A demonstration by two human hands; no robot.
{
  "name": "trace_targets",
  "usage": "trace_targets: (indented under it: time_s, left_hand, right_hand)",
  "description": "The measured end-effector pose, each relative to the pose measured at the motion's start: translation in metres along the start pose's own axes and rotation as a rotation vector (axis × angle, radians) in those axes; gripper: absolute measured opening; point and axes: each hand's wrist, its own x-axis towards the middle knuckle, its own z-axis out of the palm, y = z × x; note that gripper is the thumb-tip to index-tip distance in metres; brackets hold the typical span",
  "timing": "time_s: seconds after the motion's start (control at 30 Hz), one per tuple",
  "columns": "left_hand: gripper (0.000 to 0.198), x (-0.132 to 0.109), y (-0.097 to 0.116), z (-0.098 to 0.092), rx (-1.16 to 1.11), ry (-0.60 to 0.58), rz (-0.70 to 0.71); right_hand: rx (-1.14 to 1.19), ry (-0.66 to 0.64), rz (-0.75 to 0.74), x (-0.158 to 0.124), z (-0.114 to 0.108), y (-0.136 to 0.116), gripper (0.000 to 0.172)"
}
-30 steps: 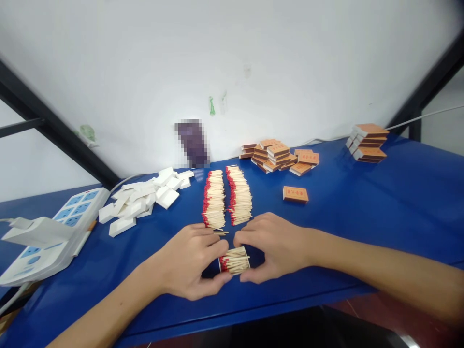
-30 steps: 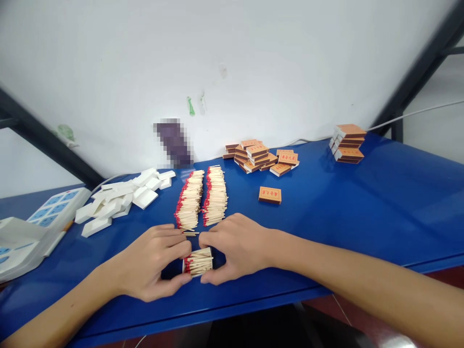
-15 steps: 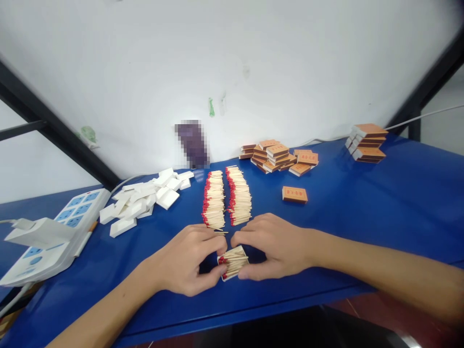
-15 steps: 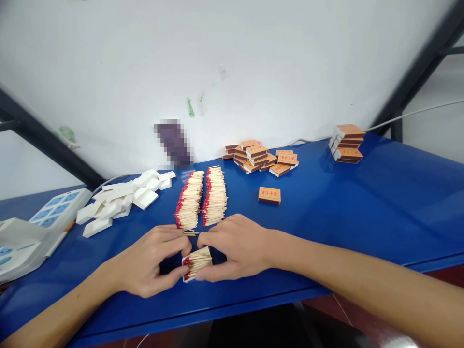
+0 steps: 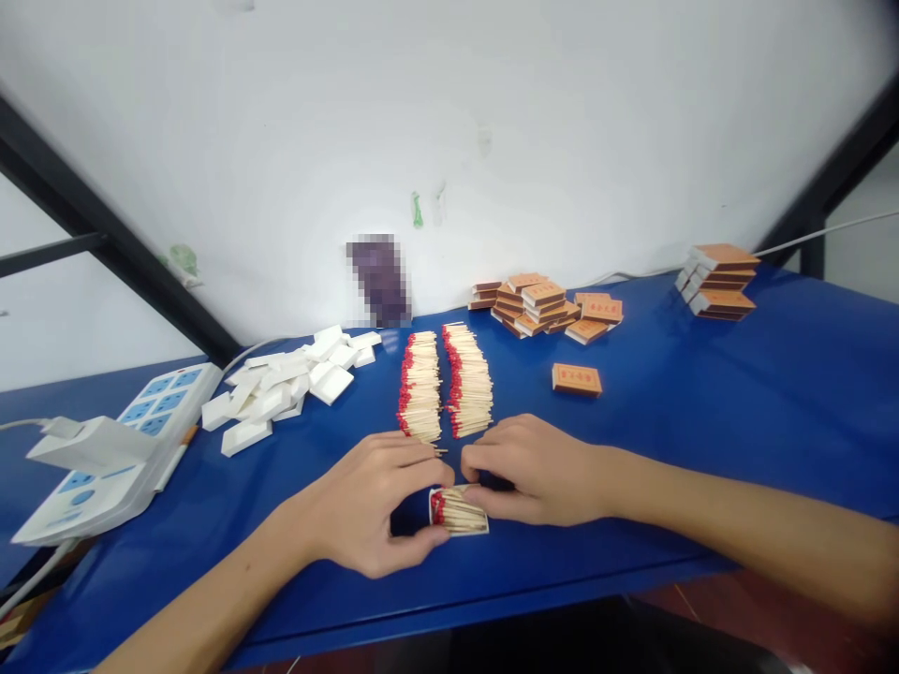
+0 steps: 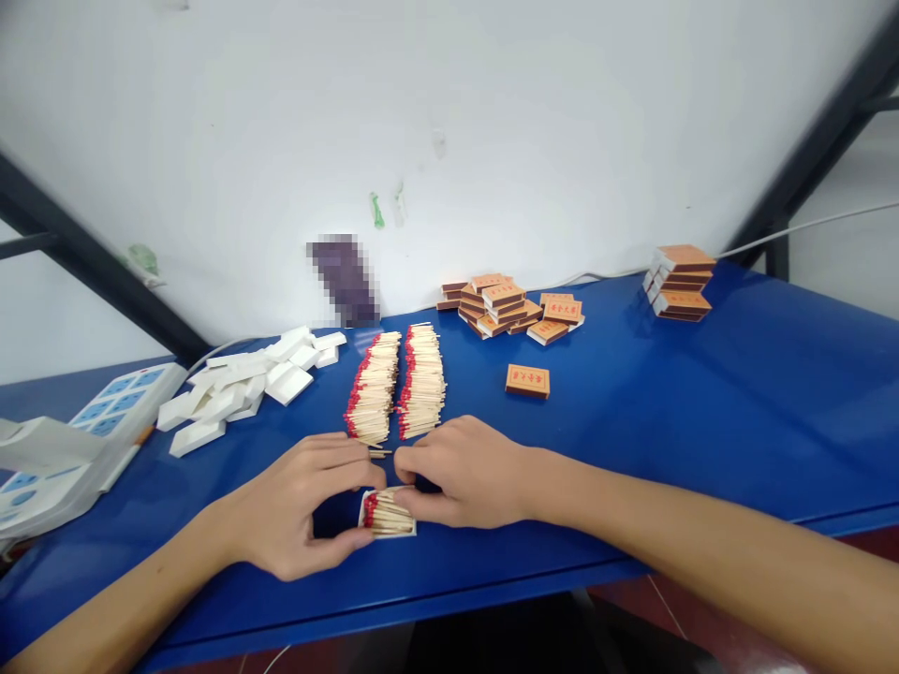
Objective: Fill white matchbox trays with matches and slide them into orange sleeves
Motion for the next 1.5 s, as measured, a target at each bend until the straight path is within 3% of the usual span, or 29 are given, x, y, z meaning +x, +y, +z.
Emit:
trace_targets:
  time_s: [0.17, 0.37, 0.6, 1.07, 1.33, 1.5]
  left_hand:
    - [0.008, 0.0013, 0.0029, -0.0005, -0.012, 0.016, 0.033]
    - [0.01, 0.0013, 0.0017, -0.001, -0.038, 0.004, 0.022]
    - [0.011, 0.0004, -0.0008, 0.0002, -0.028, 0.035, 0.047]
    - [0.017, -0.0011, -0.0002, 0.0021, -0.009, 0.016, 0.096]
    - [0.013, 0.0006, 0.0014, 0.003, 0.036, 0.077, 0.105]
    - [0.011, 0.0015, 0.0013, 0.0034, 0.028, 0.085, 0.097]
  right_hand:
    - [0.039, 0.04, 0.113, 0.0016, 0.0046, -0.0018, 0.016]
    - [0.069, 0.024, 0.073, 0.0004, 0.0018, -0.0019, 0.025]
    - [0.065, 0.029, 0.074, 0.0009, 0.0022, -0.0025, 0.017]
    - [0.101, 0.016, 0.078, -0.0016, -0.0017, -0.0027, 0.016]
    - [0.133, 0.013, 0.094, 0.0008, -0.0033, -0.0057, 0.029]
    - [0.12, 0.006, 0.125, 0.0008, -0.0032, -0.0054, 0.021]
